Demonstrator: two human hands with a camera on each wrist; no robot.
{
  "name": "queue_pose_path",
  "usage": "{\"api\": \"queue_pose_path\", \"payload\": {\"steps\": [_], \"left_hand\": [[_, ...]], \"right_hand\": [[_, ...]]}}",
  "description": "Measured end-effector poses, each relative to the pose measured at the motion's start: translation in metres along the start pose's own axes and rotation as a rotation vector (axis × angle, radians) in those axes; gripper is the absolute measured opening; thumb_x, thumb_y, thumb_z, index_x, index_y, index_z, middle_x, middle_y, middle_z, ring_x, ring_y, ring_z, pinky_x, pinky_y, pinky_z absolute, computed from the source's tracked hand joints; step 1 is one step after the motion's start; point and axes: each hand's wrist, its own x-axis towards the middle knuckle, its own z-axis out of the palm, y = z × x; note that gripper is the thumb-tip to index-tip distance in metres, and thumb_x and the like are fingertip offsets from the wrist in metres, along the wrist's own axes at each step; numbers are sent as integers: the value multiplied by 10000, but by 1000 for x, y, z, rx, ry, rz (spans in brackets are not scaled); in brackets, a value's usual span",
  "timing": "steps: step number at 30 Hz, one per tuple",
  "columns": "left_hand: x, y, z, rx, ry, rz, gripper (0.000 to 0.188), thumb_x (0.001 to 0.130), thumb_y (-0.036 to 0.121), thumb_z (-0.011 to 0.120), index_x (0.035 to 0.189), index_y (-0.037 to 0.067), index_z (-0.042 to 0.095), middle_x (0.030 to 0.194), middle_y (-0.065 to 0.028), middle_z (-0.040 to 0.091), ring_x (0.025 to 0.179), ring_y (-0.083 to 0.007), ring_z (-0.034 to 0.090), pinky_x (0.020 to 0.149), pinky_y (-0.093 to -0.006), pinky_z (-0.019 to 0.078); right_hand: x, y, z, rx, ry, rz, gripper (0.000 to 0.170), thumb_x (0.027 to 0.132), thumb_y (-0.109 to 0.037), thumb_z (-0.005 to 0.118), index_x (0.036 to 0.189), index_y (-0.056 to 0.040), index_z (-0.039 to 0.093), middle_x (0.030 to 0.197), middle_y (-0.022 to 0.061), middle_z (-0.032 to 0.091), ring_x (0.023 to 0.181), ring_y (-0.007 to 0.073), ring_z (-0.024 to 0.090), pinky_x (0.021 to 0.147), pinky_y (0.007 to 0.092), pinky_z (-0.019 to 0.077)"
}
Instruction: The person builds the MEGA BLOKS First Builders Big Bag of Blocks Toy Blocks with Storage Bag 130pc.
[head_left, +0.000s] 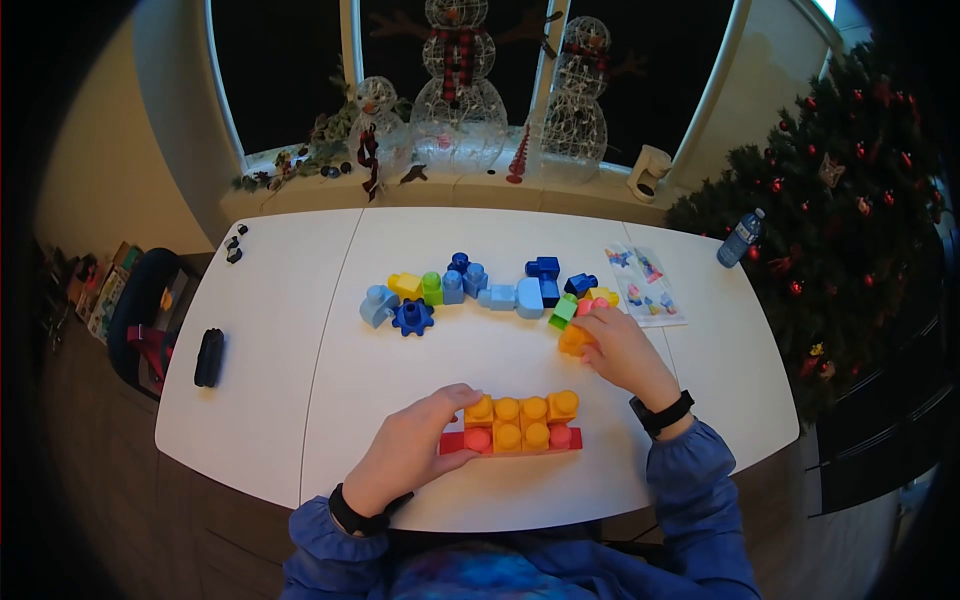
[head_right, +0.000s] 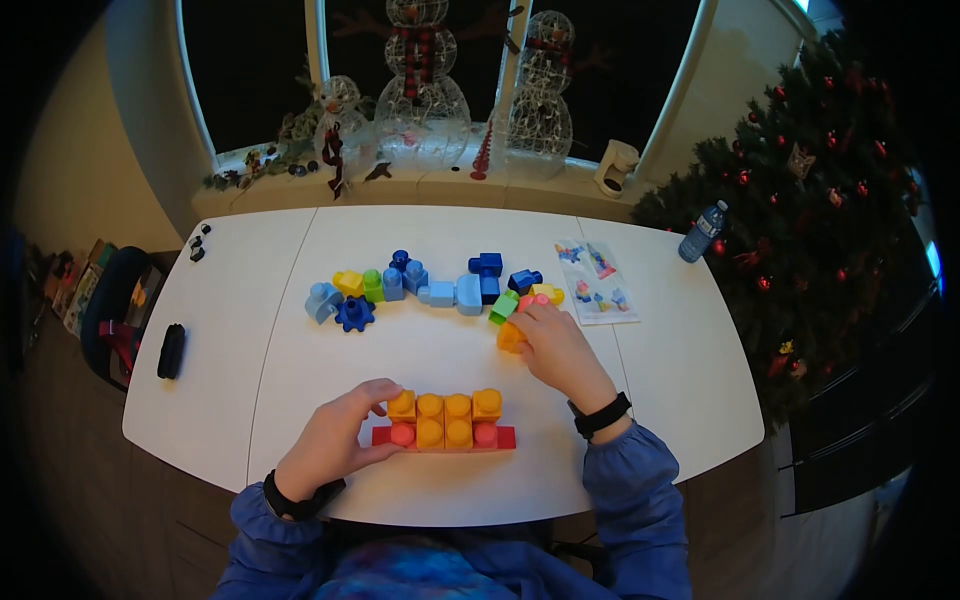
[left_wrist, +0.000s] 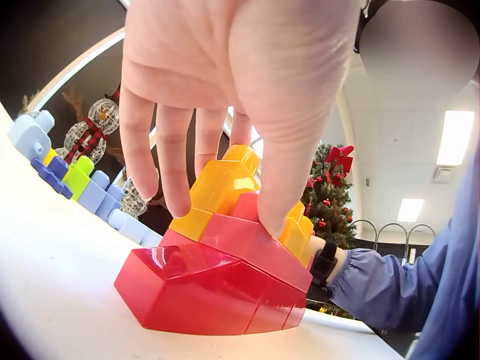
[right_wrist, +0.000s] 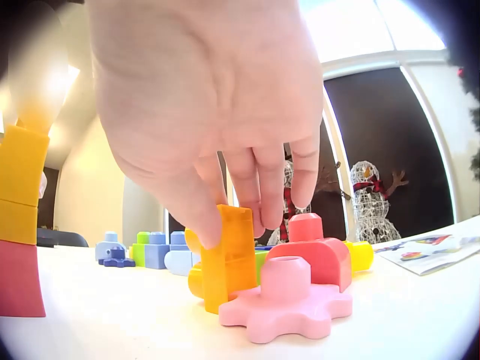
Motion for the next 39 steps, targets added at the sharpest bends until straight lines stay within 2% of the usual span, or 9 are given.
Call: {"api": "queue_pose_path", "payload": {"steps": [2,5,8,12,15,18,30,33,39], "left_hand": [[0,2,-1,22,3,0,610,819,160,861,1346,94,562,1354,-115,651,1118,-333,688,930,-388,586],[0,1,0,16,7,-3,609,816,161,861,1345,99,566,1356,-119,650,1174,-349,666,954,-403,574],[0,-1,1,10,8,-2,611,816,166,861,1348,103,569,1357,-122,650,1185,-352,662,958,-407,572],[-1,-2,2,25,28,54,713,761,88,892,1377,100,534,1351,-121,645,1033,-301,691,906,-369,579],[-1,-3,3,36,46,66,702,761,90,892,1370,93,542,1345,-128,648,1040,-308,690,918,-376,578],[-1,-1,2,25,27,18,606,827,180,855,1360,108,574,1362,-123,650,1187,-349,662,959,-407,570],[0,0,2,10,26,13,598,821,168,856,1344,91,578,1348,-128,652,1187,-354,659,962,-411,568],[1,-3,4,34,35,47,692,762,98,890,1361,92,545,1340,-117,648,1051,-295,691,881,-372,584],[0,3,-1,18,19,-10,599,816,161,859,1340,92,578,1343,-130,653,1181,-357,660,964,-411,566]], "right_hand": [[-2,-5,-5,128,105,-26,449,807,-68,804,1236,-75,668,1222,150,682,1115,303,658,991,390,518],[-8,-37,-30,487,91,135,385,799,-88,801,1161,-42,679,1109,125,722,1035,287,702,957,365,543],[-22,-56,-22,787,150,21,370,805,-101,814,1142,-30,679,1072,104,729,983,237,715,921,319,551],[-33,-77,-16,774,61,-33,377,803,-118,836,1136,-34,682,1118,103,738,1038,243,720,942,340,542],[-39,-81,-10,698,47,-22,383,811,-136,843,1149,-44,687,1135,108,738,1053,273,711,947,364,538],[-41,-80,-4,686,35,-22,398,826,-161,852,1178,-63,694,1131,104,741,1065,293,700,945,383,534],[-35,-83,-4,620,55,-207,199,919,-121,774,1112,-77,763,1135,65,774,1045,271,709,911,400,520],[-34,-85,-7,586,63,-227,211,920,-117,769,1129,-84,759,1135,59,773,1043,270,711,920,397,518],[-41,-89,-5,505,79,-227,317,921,-116,764,1235,-94,730,1256,81,734,1103,290,688,961,404,508]]}}
